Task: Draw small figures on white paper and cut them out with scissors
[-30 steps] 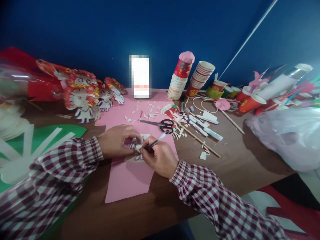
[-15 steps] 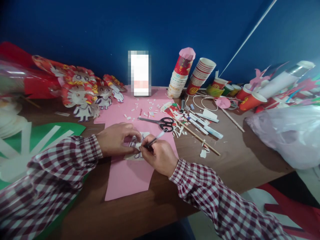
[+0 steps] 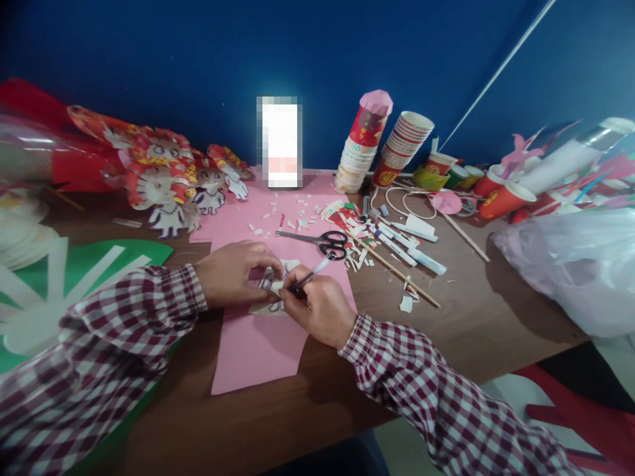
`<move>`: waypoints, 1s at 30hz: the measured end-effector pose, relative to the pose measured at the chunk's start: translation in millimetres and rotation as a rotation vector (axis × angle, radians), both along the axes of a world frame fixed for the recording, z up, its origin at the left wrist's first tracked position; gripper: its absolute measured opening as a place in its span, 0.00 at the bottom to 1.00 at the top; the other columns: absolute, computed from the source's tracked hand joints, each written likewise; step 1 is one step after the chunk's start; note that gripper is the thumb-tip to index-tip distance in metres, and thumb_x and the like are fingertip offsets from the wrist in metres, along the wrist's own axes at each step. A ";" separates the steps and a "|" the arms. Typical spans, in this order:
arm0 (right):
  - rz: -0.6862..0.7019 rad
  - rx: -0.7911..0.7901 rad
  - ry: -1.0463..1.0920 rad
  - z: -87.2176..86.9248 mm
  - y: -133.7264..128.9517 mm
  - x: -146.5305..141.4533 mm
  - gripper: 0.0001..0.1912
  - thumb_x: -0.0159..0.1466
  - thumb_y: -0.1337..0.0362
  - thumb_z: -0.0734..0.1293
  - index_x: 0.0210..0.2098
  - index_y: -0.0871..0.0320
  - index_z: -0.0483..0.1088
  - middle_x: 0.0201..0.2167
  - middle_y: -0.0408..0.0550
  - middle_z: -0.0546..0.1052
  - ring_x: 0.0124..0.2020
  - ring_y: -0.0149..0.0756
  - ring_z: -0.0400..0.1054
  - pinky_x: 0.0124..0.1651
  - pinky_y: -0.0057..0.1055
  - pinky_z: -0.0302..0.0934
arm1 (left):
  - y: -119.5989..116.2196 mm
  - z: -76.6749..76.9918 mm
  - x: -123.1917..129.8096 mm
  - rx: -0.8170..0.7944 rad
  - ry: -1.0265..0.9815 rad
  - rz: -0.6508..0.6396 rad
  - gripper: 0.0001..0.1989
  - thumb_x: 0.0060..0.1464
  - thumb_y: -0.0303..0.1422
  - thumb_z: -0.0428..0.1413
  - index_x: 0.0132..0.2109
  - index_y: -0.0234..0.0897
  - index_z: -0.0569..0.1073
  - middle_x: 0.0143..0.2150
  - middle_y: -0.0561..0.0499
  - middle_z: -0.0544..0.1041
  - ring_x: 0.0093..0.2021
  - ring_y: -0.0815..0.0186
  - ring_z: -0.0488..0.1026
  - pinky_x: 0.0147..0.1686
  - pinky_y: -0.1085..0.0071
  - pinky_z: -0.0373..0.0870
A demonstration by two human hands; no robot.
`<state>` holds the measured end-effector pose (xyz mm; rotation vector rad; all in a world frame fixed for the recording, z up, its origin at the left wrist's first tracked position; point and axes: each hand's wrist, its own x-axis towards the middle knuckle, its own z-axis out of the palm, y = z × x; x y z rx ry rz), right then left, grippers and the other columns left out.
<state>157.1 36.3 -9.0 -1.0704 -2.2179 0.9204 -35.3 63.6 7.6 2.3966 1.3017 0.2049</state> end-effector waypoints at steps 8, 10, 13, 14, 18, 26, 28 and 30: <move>-0.007 -0.035 0.009 3.2 -0.1 -0.1 0.03 0.61 0.67 0.60 0.30 0.58 0.62 0.19 0.37 0.62 0.19 0.25 0.56 0.22 0.22 0.50 | -1.9 0.9 -2.7 0.017 -0.016 -0.034 0.14 0.42 0.43 0.56 0.37 0.44 0.73 0.34 0.52 0.71 0.37 0.63 0.65 0.37 0.68 0.60; -0.013 -0.047 0.020 5.5 -0.4 0.9 0.03 0.61 0.66 0.59 0.30 0.58 0.62 0.18 0.37 0.61 0.18 0.25 0.55 0.21 0.22 0.49 | -2.4 1.2 -2.6 0.022 -0.013 -0.025 0.14 0.42 0.43 0.56 0.37 0.45 0.73 0.34 0.53 0.71 0.36 0.63 0.66 0.37 0.67 0.60; -0.010 -0.085 0.028 7.8 -1.2 2.0 0.00 0.60 0.67 0.60 0.32 0.58 0.61 0.17 0.36 0.59 0.16 0.24 0.52 0.19 0.22 0.46 | -2.6 2.3 -2.6 0.028 -0.012 -0.033 0.14 0.42 0.43 0.56 0.38 0.45 0.74 0.33 0.53 0.71 0.36 0.63 0.66 0.36 0.68 0.60; -0.005 -0.095 0.027 8.1 -1.6 2.1 0.01 0.60 0.68 0.60 0.33 0.58 0.61 0.17 0.35 0.59 0.16 0.24 0.52 0.18 0.22 0.46 | -2.7 2.8 -2.6 0.029 -0.014 -0.039 0.14 0.42 0.43 0.56 0.38 0.45 0.74 0.33 0.53 0.71 0.36 0.63 0.66 0.36 0.68 0.59; 0.006 -0.060 0.013 7.6 -2.1 1.1 0.02 0.59 0.69 0.60 0.33 0.58 0.61 0.17 0.36 0.59 0.17 0.25 0.53 0.20 0.22 0.47 | -3.2 3.6 -2.8 0.030 -0.019 -0.036 0.14 0.43 0.43 0.56 0.38 0.45 0.74 0.34 0.52 0.72 0.37 0.63 0.66 0.37 0.68 0.59; 0.004 -0.029 -0.015 5.9 -2.0 -0.2 0.02 0.59 0.70 0.59 0.33 0.58 0.61 0.19 0.37 0.61 0.18 0.26 0.55 0.22 0.24 0.49 | -4.0 3.9 -2.5 0.030 -0.017 -0.024 0.15 0.43 0.45 0.55 0.38 0.45 0.74 0.33 0.52 0.71 0.36 0.64 0.66 0.36 0.68 0.59; 0.004 -0.021 -0.026 5.1 -2.1 -0.2 0.02 0.59 0.70 0.59 0.33 0.58 0.61 0.18 0.37 0.61 0.18 0.26 0.54 0.22 0.24 0.49 | -3.9 3.8 -2.4 0.034 -0.019 -0.027 0.15 0.43 0.45 0.55 0.38 0.44 0.74 0.33 0.52 0.71 0.36 0.64 0.66 0.36 0.68 0.59; 0.002 -0.004 -0.038 4.3 -2.0 -0.3 0.02 0.59 0.69 0.60 0.33 0.58 0.61 0.18 0.36 0.60 0.18 0.26 0.54 0.22 0.24 0.48 | -3.9 3.6 -2.5 0.034 -0.018 -0.026 0.15 0.43 0.45 0.55 0.38 0.45 0.74 0.33 0.52 0.71 0.36 0.63 0.66 0.36 0.68 0.59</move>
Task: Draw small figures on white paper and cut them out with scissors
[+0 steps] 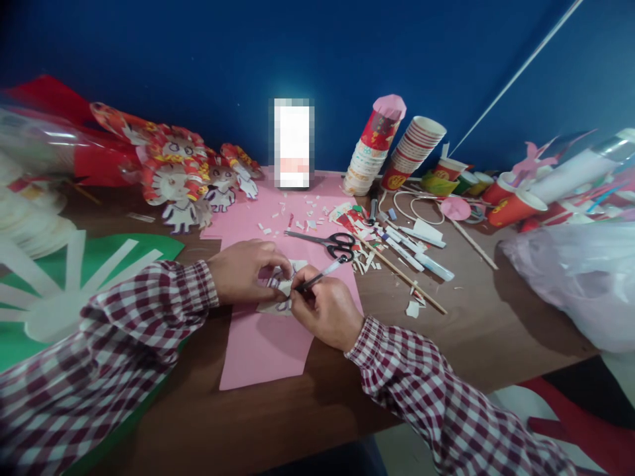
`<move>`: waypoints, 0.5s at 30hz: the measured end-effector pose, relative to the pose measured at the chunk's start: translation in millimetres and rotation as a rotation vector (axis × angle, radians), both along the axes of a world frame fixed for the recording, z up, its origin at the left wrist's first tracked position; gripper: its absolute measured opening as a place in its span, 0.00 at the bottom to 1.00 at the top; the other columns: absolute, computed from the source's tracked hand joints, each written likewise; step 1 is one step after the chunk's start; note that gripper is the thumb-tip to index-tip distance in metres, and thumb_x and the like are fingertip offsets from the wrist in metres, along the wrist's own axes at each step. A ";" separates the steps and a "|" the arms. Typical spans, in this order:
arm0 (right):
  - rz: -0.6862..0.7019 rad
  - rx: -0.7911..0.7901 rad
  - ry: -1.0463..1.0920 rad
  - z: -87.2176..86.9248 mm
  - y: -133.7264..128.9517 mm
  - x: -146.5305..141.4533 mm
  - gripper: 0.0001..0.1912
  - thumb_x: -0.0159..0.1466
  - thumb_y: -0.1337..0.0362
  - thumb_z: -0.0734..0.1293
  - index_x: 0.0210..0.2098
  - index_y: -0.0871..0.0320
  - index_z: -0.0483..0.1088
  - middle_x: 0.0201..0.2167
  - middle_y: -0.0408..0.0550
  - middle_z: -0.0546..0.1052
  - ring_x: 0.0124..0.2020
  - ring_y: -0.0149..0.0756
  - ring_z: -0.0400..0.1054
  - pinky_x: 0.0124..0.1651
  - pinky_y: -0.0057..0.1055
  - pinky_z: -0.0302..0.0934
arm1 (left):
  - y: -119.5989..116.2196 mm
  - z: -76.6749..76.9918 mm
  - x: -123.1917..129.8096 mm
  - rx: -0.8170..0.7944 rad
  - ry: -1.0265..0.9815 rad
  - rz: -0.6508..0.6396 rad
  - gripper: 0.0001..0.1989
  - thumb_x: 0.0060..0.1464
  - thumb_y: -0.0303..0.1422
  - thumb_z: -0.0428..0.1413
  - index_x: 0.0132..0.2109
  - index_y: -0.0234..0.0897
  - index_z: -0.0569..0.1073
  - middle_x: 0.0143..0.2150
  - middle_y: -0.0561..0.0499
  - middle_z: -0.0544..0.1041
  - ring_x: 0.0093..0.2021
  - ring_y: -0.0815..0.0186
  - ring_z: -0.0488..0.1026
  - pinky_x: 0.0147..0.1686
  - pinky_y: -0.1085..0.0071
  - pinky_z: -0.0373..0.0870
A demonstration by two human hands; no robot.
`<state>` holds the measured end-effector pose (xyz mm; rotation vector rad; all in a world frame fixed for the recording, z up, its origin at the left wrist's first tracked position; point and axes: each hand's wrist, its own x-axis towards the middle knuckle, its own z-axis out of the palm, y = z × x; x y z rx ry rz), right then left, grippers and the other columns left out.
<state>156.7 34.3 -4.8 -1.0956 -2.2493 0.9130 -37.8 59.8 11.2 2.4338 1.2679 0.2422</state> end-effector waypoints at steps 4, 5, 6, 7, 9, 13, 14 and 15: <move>-0.006 0.017 -0.011 -1.1 0.0 -0.5 0.01 0.60 0.68 0.59 0.32 0.57 0.61 0.18 0.37 0.61 0.19 0.27 0.55 0.23 0.24 0.49 | -0.3 -0.6 -0.5 -0.002 0.001 0.000 0.16 0.43 0.45 0.55 0.38 0.45 0.74 0.33 0.52 0.71 0.36 0.63 0.66 0.35 0.68 0.59; -0.006 0.015 -0.016 -1.2 -0.1 -0.5 0.01 0.60 0.68 0.59 0.32 0.57 0.61 0.18 0.37 0.61 0.18 0.27 0.55 0.22 0.24 0.49 | -0.2 -0.9 -0.6 -0.003 0.001 -0.003 0.16 0.43 0.46 0.55 0.38 0.45 0.74 0.33 0.52 0.71 0.36 0.63 0.66 0.36 0.68 0.59; -0.003 0.013 -0.024 -1.4 -0.2 -0.5 0.01 0.60 0.67 0.59 0.32 0.57 0.61 0.18 0.37 0.61 0.18 0.26 0.55 0.22 0.24 0.49 | 0.0 -1.3 -0.6 -0.003 0.003 -0.005 0.16 0.43 0.46 0.55 0.38 0.45 0.74 0.33 0.52 0.71 0.36 0.63 0.66 0.36 0.68 0.59; 0.002 0.014 -0.032 -1.5 -0.4 -0.4 0.02 0.61 0.66 0.59 0.31 0.57 0.61 0.18 0.37 0.60 0.18 0.26 0.54 0.22 0.24 0.48 | 0.3 -1.9 -0.6 -0.003 0.007 -0.004 0.16 0.43 0.46 0.55 0.39 0.45 0.74 0.33 0.52 0.71 0.37 0.63 0.66 0.36 0.67 0.59; 0.012 0.021 -0.046 -1.8 -0.6 -0.1 0.03 0.61 0.65 0.59 0.31 0.57 0.61 0.17 0.37 0.60 0.17 0.26 0.54 0.22 0.24 0.48 | 1.0 -3.2 -0.5 -0.007 0.020 0.006 0.17 0.43 0.46 0.55 0.39 0.45 0.74 0.34 0.51 0.71 0.37 0.62 0.66 0.37 0.67 0.59; 0.025 0.022 -0.053 -1.7 -0.4 0.2 0.03 0.62 0.65 0.58 0.31 0.57 0.61 0.18 0.37 0.60 0.18 0.26 0.54 0.22 0.24 0.48 | 1.1 -4.2 -0.7 -0.011 0.025 0.020 0.17 0.41 0.47 0.56 0.39 0.47 0.74 0.35 0.51 0.71 0.37 0.61 0.66 0.37 0.66 0.59; 0.027 0.021 -0.054 -1.7 -0.2 0.2 0.03 0.62 0.66 0.58 0.31 0.57 0.61 0.18 0.37 0.60 0.18 0.26 0.54 0.22 0.24 0.49 | 0.9 -3.8 -0.9 -0.013 0.024 0.022 0.17 0.42 0.47 0.55 0.39 0.47 0.74 0.35 0.51 0.71 0.37 0.61 0.66 0.37 0.66 0.59; 0.028 0.020 -0.054 -1.6 0.0 0.1 0.03 0.62 0.66 0.58 0.31 0.57 0.61 0.18 0.37 0.60 0.18 0.27 0.55 0.23 0.24 0.49 | 0.5 -3.4 -1.2 -0.016 0.023 0.024 0.17 0.42 0.48 0.55 0.39 0.47 0.74 0.35 0.51 0.71 0.37 0.61 0.66 0.37 0.66 0.59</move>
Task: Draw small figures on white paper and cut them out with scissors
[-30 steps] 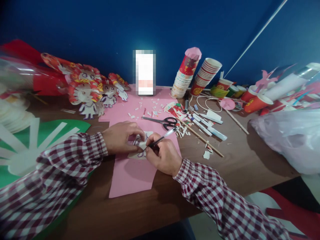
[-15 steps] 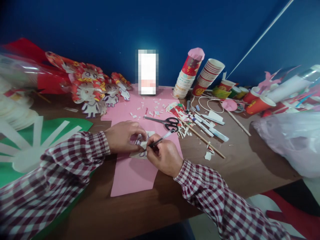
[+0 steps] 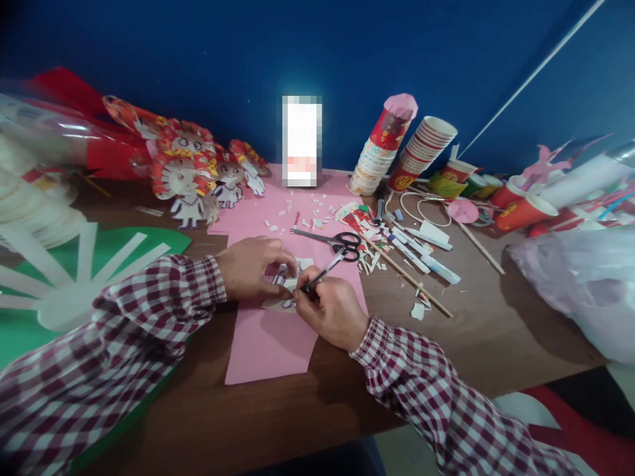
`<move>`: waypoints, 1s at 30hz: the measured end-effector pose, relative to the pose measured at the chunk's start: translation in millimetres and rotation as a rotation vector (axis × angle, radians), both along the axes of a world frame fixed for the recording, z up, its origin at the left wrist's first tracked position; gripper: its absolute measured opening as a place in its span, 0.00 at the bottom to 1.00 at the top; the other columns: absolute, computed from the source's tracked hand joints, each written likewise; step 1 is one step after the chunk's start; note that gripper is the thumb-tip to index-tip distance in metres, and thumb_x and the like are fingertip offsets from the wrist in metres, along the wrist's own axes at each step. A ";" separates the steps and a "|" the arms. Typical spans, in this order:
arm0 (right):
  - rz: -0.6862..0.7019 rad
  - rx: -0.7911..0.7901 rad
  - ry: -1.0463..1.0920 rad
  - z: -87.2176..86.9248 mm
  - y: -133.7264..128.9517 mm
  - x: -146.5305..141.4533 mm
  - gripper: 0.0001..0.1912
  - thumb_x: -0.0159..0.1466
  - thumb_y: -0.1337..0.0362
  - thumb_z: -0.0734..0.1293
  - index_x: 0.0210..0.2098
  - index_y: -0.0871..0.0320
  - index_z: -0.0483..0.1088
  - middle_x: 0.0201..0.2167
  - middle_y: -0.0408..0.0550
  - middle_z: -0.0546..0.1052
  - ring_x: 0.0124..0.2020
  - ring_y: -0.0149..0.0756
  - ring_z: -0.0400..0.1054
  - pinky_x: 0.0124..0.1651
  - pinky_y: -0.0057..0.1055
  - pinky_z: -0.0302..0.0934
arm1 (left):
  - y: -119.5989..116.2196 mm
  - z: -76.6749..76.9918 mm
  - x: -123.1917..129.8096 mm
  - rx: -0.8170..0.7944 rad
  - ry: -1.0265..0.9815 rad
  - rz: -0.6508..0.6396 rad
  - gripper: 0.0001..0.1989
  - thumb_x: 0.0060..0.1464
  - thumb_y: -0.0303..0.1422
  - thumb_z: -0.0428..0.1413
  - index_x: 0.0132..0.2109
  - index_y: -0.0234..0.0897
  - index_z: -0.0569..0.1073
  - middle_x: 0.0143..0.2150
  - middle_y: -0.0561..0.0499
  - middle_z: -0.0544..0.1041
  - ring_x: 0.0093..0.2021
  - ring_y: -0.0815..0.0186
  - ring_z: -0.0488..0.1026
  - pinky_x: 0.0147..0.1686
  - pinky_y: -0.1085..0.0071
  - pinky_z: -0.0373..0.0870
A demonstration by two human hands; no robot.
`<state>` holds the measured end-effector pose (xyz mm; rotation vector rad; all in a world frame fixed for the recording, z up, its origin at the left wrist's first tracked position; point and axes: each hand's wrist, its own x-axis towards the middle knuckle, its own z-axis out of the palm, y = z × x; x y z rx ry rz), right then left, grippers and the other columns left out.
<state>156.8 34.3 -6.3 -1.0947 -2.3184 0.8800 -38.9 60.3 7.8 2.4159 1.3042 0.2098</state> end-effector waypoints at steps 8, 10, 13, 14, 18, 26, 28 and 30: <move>-0.013 0.007 -0.010 -1.1 0.2 -0.2 0.02 0.62 0.66 0.58 0.32 0.58 0.60 0.19 0.38 0.61 0.19 0.27 0.55 0.23 0.24 0.49 | 2.7 -2.2 2.0 0.001 0.029 0.009 0.17 0.41 0.48 0.56 0.38 0.47 0.74 0.35 0.52 0.71 0.37 0.61 0.66 0.36 0.67 0.58; -0.002 0.003 -0.015 -0.7 0.1 0.0 0.03 0.62 0.66 0.58 0.31 0.58 0.60 0.18 0.37 0.61 0.18 0.27 0.55 0.23 0.25 0.49 | 4.3 -3.2 3.3 -0.008 0.043 0.015 0.17 0.39 0.48 0.57 0.37 0.46 0.74 0.34 0.52 0.71 0.36 0.62 0.66 0.35 0.67 0.58; 0.016 -0.008 -0.018 0.7 0.0 0.2 0.03 0.62 0.66 0.58 0.31 0.57 0.60 0.18 0.37 0.60 0.18 0.26 0.54 0.22 0.25 0.48 | 5.6 -3.5 4.6 -0.024 0.047 0.015 0.18 0.38 0.48 0.57 0.37 0.46 0.74 0.34 0.52 0.71 0.36 0.62 0.66 0.35 0.67 0.58; 0.019 -0.008 -0.018 1.0 0.0 0.2 0.03 0.62 0.66 0.58 0.31 0.57 0.60 0.18 0.37 0.60 0.18 0.26 0.54 0.23 0.24 0.48 | 5.6 -3.4 4.9 -0.028 0.046 0.019 0.19 0.38 0.48 0.57 0.37 0.46 0.74 0.34 0.52 0.71 0.36 0.62 0.66 0.35 0.67 0.58; 0.021 -0.014 -0.020 0.9 -0.3 0.1 0.03 0.62 0.66 0.58 0.31 0.57 0.60 0.19 0.37 0.60 0.18 0.26 0.54 0.23 0.25 0.48 | 5.0 -2.6 5.3 -0.036 0.057 0.035 0.18 0.37 0.48 0.57 0.37 0.46 0.74 0.34 0.51 0.71 0.36 0.61 0.66 0.35 0.66 0.59; 0.026 -0.018 -0.026 0.6 -0.5 0.4 0.03 0.62 0.66 0.58 0.31 0.57 0.60 0.19 0.38 0.61 0.19 0.27 0.55 0.23 0.25 0.49 | 5.4 -2.5 5.2 -0.034 0.058 0.029 0.19 0.37 0.48 0.57 0.37 0.47 0.74 0.34 0.52 0.71 0.36 0.62 0.66 0.34 0.67 0.58; 0.032 -0.025 -0.029 1.3 -0.6 0.8 0.03 0.62 0.66 0.58 0.31 0.57 0.60 0.19 0.37 0.61 0.19 0.27 0.55 0.23 0.25 0.49 | 5.3 -2.2 5.5 -0.039 0.065 0.038 0.19 0.37 0.48 0.57 0.37 0.47 0.74 0.34 0.52 0.71 0.35 0.61 0.66 0.34 0.67 0.58; 0.033 -0.029 -0.031 1.6 -0.8 1.0 0.03 0.62 0.66 0.58 0.31 0.57 0.60 0.18 0.37 0.61 0.18 0.27 0.54 0.23 0.25 0.49 | 4.9 -1.9 5.8 -0.038 0.069 0.040 0.19 0.37 0.48 0.57 0.37 0.47 0.74 0.34 0.51 0.71 0.35 0.62 0.65 0.33 0.67 0.57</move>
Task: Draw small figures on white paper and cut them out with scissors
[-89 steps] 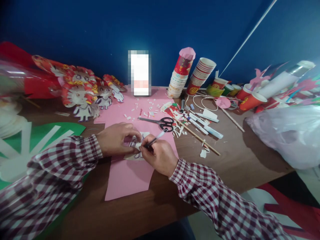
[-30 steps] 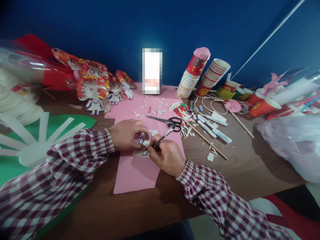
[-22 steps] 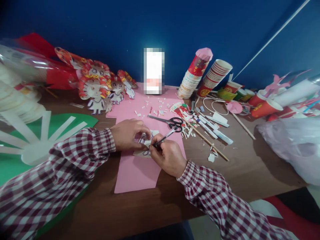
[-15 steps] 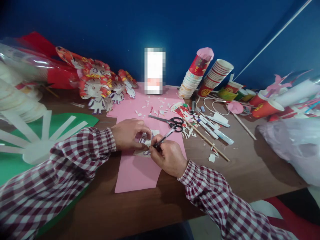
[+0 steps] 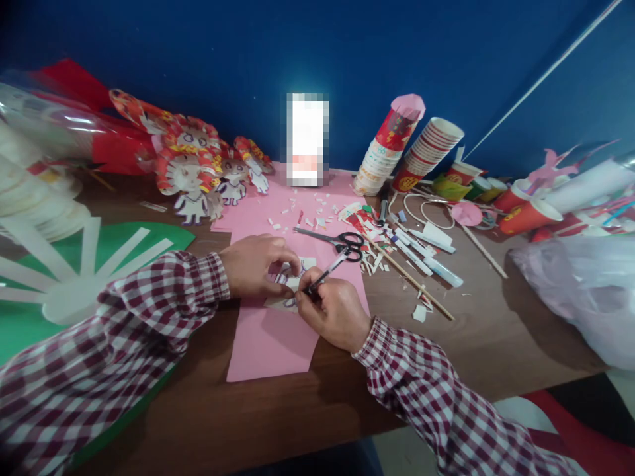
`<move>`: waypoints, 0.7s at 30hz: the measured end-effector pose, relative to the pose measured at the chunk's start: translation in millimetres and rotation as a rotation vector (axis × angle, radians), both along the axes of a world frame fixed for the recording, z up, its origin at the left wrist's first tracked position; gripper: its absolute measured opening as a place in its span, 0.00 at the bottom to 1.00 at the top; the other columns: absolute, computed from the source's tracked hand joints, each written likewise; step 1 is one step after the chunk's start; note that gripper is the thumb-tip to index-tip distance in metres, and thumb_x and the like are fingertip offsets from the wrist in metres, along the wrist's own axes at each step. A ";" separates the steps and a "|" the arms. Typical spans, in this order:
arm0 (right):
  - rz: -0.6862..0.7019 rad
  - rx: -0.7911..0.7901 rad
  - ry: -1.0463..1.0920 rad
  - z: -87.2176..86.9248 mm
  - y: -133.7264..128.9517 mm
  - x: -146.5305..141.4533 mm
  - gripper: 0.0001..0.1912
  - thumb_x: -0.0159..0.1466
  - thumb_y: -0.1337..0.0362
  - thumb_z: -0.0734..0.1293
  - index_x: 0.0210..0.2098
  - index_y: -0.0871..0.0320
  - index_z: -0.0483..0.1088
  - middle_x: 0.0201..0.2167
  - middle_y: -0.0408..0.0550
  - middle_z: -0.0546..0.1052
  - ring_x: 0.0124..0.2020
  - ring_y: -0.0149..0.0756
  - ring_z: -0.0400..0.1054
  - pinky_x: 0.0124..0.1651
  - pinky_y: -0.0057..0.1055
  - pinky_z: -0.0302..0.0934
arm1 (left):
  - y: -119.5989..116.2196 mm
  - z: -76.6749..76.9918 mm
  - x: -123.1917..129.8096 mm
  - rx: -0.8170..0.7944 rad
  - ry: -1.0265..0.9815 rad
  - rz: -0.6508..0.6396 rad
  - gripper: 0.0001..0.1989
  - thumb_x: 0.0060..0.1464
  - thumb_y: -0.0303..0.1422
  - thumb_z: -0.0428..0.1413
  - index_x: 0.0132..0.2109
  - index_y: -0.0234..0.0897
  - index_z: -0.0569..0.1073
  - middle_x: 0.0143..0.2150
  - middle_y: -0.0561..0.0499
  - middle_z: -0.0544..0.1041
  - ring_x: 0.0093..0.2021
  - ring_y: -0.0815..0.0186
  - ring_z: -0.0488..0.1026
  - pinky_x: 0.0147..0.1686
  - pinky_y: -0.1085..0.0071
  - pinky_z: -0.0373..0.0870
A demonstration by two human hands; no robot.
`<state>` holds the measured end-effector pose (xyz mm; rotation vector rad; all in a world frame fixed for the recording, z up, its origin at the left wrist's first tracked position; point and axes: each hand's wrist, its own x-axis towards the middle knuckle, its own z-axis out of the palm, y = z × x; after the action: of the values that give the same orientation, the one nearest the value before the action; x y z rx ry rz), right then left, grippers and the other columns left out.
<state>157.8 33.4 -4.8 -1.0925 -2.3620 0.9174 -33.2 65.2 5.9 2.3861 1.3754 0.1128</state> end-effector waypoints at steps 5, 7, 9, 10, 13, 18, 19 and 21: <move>-0.008 0.011 0.012 -0.9 -0.4 -0.3 0.03 0.62 0.66 0.58 0.31 0.57 0.61 0.18 0.38 0.62 0.18 0.27 0.55 0.22 0.24 0.49 | -0.7 -0.3 0.1 0.011 -0.008 0.000 0.19 0.37 0.48 0.57 0.37 0.46 0.75 0.34 0.51 0.71 0.35 0.62 0.66 0.34 0.67 0.58; -0.010 0.026 0.013 -1.3 -0.2 -0.6 0.03 0.62 0.65 0.59 0.31 0.57 0.61 0.18 0.38 0.62 0.18 0.27 0.55 0.23 0.24 0.49 | -0.5 -0.5 -0.1 0.011 -0.008 0.000 0.19 0.37 0.48 0.57 0.37 0.47 0.75 0.34 0.51 0.70 0.36 0.61 0.66 0.34 0.66 0.59; -0.006 0.041 0.008 -1.4 0.2 -0.6 0.04 0.62 0.65 0.59 0.31 0.58 0.61 0.19 0.38 0.62 0.19 0.27 0.55 0.23 0.24 0.50 | -0.3 -0.5 -0.4 0.006 -0.008 -0.003 0.19 0.37 0.48 0.57 0.38 0.47 0.75 0.34 0.51 0.70 0.35 0.61 0.66 0.34 0.65 0.59; -0.002 0.044 0.003 -1.3 0.4 -0.6 0.04 0.62 0.65 0.59 0.31 0.58 0.61 0.19 0.39 0.62 0.19 0.27 0.55 0.23 0.24 0.50 | -0.2 -0.4 -0.4 0.004 -0.009 -0.004 0.19 0.37 0.48 0.57 0.38 0.47 0.75 0.34 0.51 0.71 0.35 0.61 0.66 0.34 0.65 0.59; 0.009 0.039 -0.009 -0.5 0.7 0.1 0.04 0.62 0.65 0.58 0.31 0.58 0.61 0.20 0.39 0.63 0.19 0.27 0.56 0.24 0.25 0.50 | -0.3 0.5 -0.2 0.001 -0.006 0.000 0.19 0.37 0.48 0.57 0.38 0.47 0.74 0.34 0.51 0.71 0.35 0.61 0.66 0.34 0.66 0.58; 0.018 0.008 -0.025 0.4 -0.1 1.5 0.04 0.62 0.65 0.58 0.31 0.57 0.60 0.19 0.38 0.61 0.18 0.27 0.54 0.23 0.25 0.49 | -0.4 1.4 1.0 -0.010 0.015 0.009 0.19 0.37 0.48 0.57 0.37 0.47 0.74 0.34 0.51 0.71 0.35 0.61 0.66 0.34 0.67 0.57; 0.019 0.007 -0.024 0.3 -0.3 1.6 0.04 0.62 0.65 0.58 0.31 0.57 0.60 0.18 0.37 0.61 0.18 0.27 0.54 0.23 0.25 0.49 | -0.6 1.5 0.9 -0.012 0.016 0.010 0.19 0.37 0.48 0.57 0.37 0.47 0.74 0.34 0.51 0.71 0.35 0.61 0.66 0.34 0.67 0.57; 0.019 0.010 -0.018 0.1 -0.6 1.7 0.04 0.62 0.65 0.58 0.32 0.57 0.60 0.19 0.37 0.61 0.18 0.26 0.54 0.23 0.25 0.49 | -1.4 1.7 -0.2 -0.010 0.006 0.005 0.18 0.37 0.48 0.56 0.37 0.47 0.74 0.34 0.51 0.70 0.35 0.61 0.66 0.34 0.67 0.57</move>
<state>159.5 32.8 -4.7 -1.0806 -2.3927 0.9056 -33.4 63.7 7.6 2.3769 1.3819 0.0994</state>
